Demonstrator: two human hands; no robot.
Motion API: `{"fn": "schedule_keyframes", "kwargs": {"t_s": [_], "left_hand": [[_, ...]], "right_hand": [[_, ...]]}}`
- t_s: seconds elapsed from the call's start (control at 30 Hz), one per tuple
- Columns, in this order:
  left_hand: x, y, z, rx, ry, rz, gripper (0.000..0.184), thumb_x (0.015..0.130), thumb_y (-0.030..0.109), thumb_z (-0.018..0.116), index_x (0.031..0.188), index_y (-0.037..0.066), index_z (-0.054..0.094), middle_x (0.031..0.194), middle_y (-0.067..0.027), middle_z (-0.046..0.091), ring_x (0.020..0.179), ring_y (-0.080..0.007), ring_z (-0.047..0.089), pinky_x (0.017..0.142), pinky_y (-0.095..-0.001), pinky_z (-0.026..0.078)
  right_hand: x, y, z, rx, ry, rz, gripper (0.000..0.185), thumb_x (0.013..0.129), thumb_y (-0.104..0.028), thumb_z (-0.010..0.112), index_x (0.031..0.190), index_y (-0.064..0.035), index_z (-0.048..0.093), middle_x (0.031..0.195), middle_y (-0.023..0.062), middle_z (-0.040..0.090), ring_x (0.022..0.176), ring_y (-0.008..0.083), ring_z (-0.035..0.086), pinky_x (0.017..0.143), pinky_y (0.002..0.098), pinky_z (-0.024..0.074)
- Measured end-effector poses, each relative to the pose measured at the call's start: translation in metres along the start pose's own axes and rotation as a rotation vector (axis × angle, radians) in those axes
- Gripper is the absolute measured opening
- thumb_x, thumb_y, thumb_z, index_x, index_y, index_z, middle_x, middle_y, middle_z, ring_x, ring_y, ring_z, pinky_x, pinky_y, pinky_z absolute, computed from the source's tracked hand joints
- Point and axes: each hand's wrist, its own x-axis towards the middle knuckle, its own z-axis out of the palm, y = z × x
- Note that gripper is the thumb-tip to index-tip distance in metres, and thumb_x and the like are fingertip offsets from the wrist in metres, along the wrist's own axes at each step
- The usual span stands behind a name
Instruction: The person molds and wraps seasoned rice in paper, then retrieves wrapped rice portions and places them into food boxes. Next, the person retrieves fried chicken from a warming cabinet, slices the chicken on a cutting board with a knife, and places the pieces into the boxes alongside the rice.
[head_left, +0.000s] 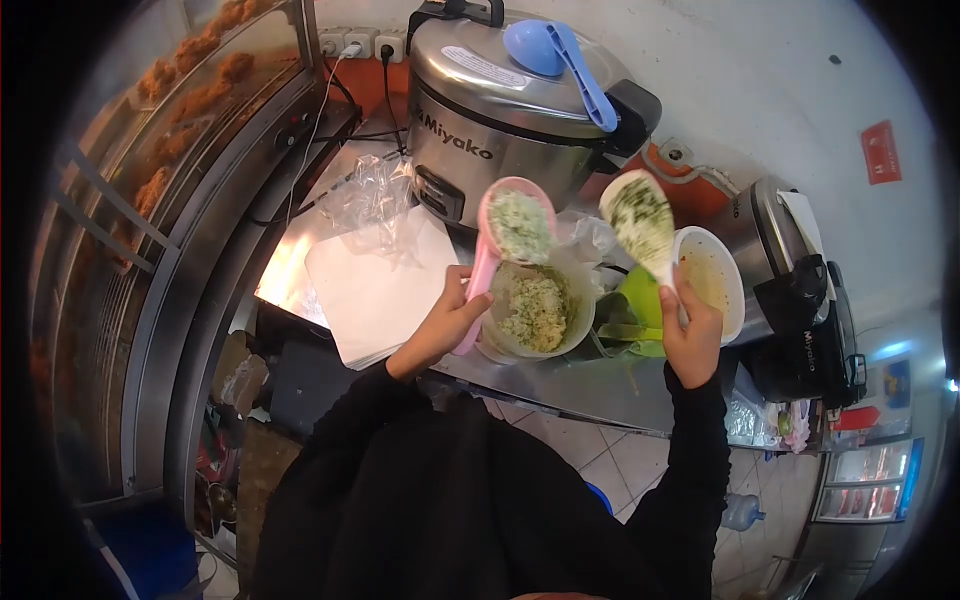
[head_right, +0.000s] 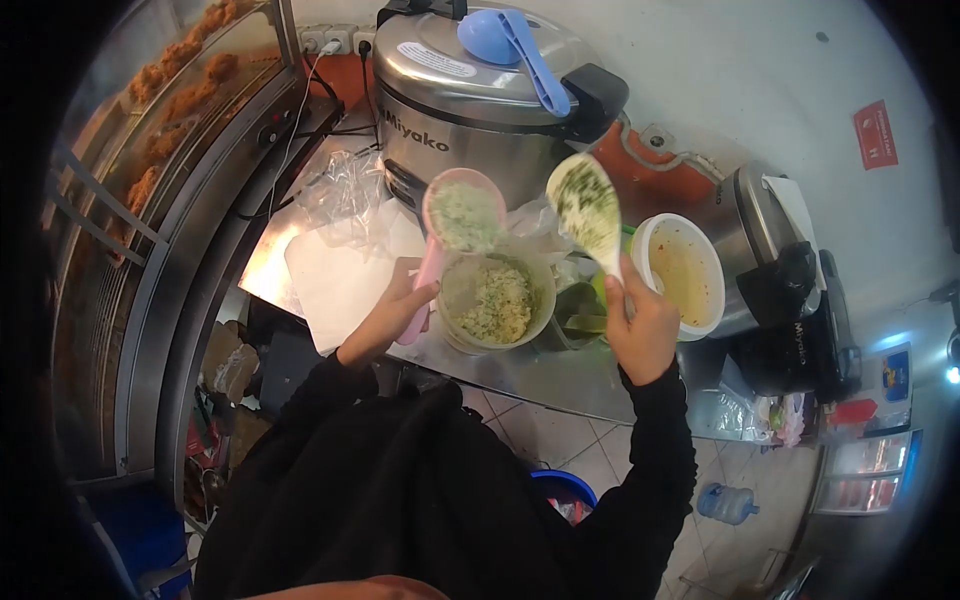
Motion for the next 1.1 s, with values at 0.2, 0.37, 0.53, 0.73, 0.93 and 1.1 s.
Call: {"fn": "schedule_keyframes", "kwargs": {"t_s": [0.2,0.37,0.53,0.73,0.93,1.1], "left_hand": [[0.023,-0.035,-0.006,0.183,0.263,0.158,0.053,0.072,0.015,0.058,0.105,0.0,0.02,0.073,-0.0104,0.046,0.049,-0.0125,0.046,0.041,-0.0242,0.039],[0.04,-0.063,-0.007,0.232,0.278,0.208,0.054,0.073,0.015,0.057,0.106,-0.002,0.018,0.078,-0.0153,0.048,0.05,-0.016,0.049,0.041,-0.0257,0.04],[0.037,-0.061,0.0,0.044,0.277,0.177,0.05,0.076,0.014,0.053,0.107,0.0,0.016,0.075,-0.0122,0.046,0.049,-0.0144,0.046,0.043,-0.0252,0.039],[0.031,-0.06,-0.002,0.044,0.217,0.096,0.048,0.077,0.016,0.052,0.107,0.0,0.018,0.075,-0.0114,0.045,0.051,-0.0134,0.046,0.044,-0.0253,0.039],[0.036,-0.049,-0.015,0.137,0.066,0.007,0.045,0.079,0.021,0.05,0.107,0.0,0.021,0.081,-0.0134,0.045,0.056,-0.0138,0.048,0.047,-0.0251,0.041],[0.04,-0.049,-0.017,0.167,0.039,0.035,0.045,0.08,0.022,0.049,0.108,0.0,0.021,0.084,-0.014,0.045,0.058,-0.0138,0.048,0.047,-0.0252,0.041]], "right_hand": [[-0.013,0.008,0.06,-0.522,-0.551,-0.221,0.019,0.073,-0.02,0.048,0.083,-0.0076,0.057,0.051,0.0116,0.053,0.045,0.0259,0.053,0.041,0.0334,0.0412],[-0.009,0.021,0.093,-0.609,-0.879,-0.347,0.017,0.072,-0.02,0.047,0.075,-0.0061,0.056,0.057,0.014,0.054,0.053,0.0278,0.056,0.049,0.0354,0.0438],[0.005,0.037,0.093,-0.36,-1.175,-0.264,0.022,0.074,-0.022,0.046,0.085,-0.0068,0.058,0.062,0.0163,0.055,0.058,0.0294,0.055,0.055,0.0366,0.0435],[-0.006,0.042,0.107,0.048,-1.387,-0.135,0.026,0.08,-0.024,0.044,0.091,-0.0059,0.058,0.058,0.013,0.054,0.047,0.0219,0.051,0.049,0.0308,0.041],[-0.013,0.034,0.113,0.475,-1.389,0.888,0.023,0.084,-0.025,0.041,0.083,-0.0045,0.052,0.05,-0.0018,0.039,0.038,0.0034,0.033,0.033,0.0175,0.0261],[-0.011,0.038,0.104,0.77,-1.247,1.058,0.024,0.084,-0.025,0.043,0.09,-0.003,0.049,0.051,-0.0023,0.037,0.037,0.0016,0.028,0.033,0.0148,0.0226]]}}
